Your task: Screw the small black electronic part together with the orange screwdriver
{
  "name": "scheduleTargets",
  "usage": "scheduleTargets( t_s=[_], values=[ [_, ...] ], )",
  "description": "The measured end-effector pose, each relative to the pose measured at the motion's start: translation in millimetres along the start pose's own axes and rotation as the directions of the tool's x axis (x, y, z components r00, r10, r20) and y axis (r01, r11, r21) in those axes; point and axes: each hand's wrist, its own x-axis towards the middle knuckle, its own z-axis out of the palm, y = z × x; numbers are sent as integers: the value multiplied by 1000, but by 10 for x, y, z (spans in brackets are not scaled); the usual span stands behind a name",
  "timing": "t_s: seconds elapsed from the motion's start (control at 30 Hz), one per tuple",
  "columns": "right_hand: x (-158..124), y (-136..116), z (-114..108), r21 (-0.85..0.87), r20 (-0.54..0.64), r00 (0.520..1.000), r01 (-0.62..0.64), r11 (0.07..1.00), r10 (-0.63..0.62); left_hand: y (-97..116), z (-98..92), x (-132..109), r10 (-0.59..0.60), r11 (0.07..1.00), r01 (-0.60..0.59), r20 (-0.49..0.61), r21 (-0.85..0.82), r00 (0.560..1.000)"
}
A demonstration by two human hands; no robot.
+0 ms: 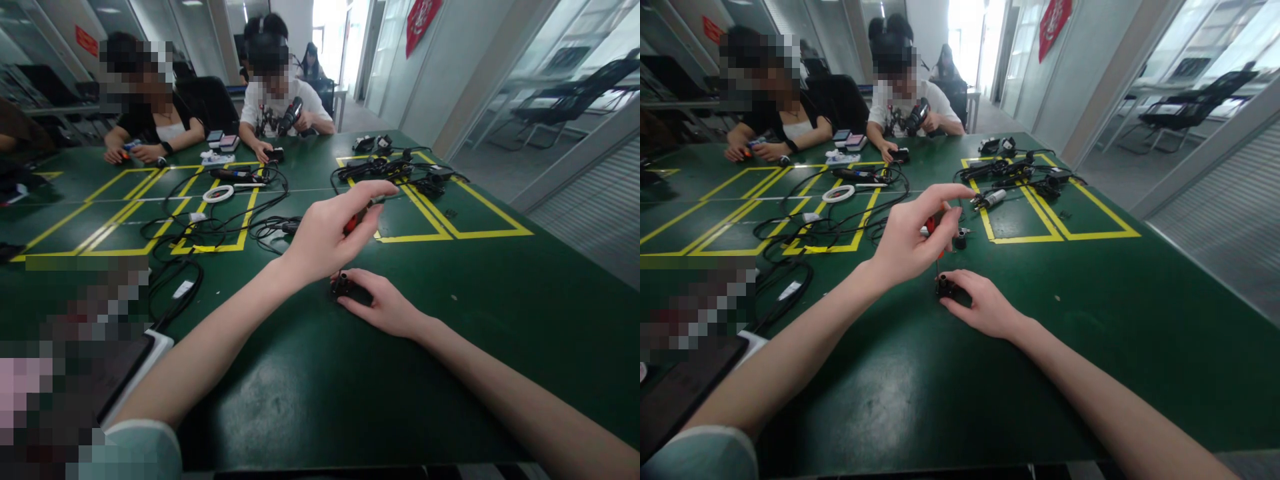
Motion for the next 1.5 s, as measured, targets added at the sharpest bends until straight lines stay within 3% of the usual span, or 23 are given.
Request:
scheduleTargets(
  t_s=[0.2,0.3,0.57,0.77,1.1,1.5],
  values=[
    [5,-8,-8,15,17,1000,-25,1000,24,-43,23,-12,51,996,-48,-54,70,997],
    [9,-10,-1,18,5,1000,-27,999,27,-38,4,-11,51,999,-50,-62,18,997],
    [16,-16,3,23,-1,1000,-16,1000,16,-38,-201,41,-5,974,39,150,-223,989],
    [10,-2,10,20,-3,1000,-20,1000,20,-7,-335,95,-47,976,101,262,-195,964],
    [11,3,9,25,-2,1000,-17,1000,17,68,-407,148,-90,964,170,347,-207,933],
    [12,2,10,24,0,1000,-23,999,23,52,-529,194,-224,781,454,487,-428,844]
  ],
)
